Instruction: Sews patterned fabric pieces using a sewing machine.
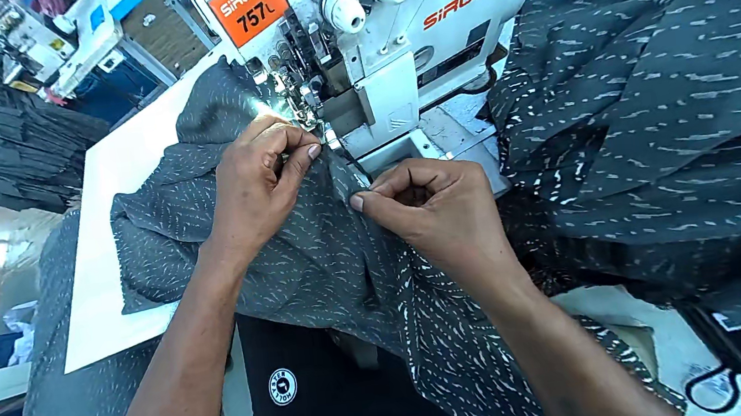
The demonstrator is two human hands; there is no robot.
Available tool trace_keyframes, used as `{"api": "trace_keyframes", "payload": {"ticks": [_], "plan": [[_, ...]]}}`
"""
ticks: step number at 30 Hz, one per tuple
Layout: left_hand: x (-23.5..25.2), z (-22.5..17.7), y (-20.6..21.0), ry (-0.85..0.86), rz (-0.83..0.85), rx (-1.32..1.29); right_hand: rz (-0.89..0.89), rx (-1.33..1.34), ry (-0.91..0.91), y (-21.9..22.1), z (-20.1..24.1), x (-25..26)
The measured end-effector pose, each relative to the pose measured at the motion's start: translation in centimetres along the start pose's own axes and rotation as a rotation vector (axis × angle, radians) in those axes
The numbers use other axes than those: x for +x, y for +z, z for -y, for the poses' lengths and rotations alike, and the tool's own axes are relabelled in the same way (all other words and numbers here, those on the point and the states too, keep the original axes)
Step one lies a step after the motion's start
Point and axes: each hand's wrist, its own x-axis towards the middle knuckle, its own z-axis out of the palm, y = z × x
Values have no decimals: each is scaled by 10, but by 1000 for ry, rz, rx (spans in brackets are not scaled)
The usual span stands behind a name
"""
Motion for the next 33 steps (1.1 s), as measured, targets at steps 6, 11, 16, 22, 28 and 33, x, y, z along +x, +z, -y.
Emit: {"api": "trace_keyframes", "payload": {"ticks": [6,11,16,22,28,33], "plan": [[0,6,-4,49,20,-28,1,54,-3,1,2,4],[1,3,2,11,-40,-29,14,104,16,3,-2,5],[0,-1,6,-19,-56,32,26,185,80,5,-6,5],[1,10,-15,119,125,-56,242,176,264,-3,2,22],[-6,-12,-13,85,163,81,384,433,239,-12,1,35],[-2,-5,-17,94,220,62,315,314,148,-9,-5,23]]}}
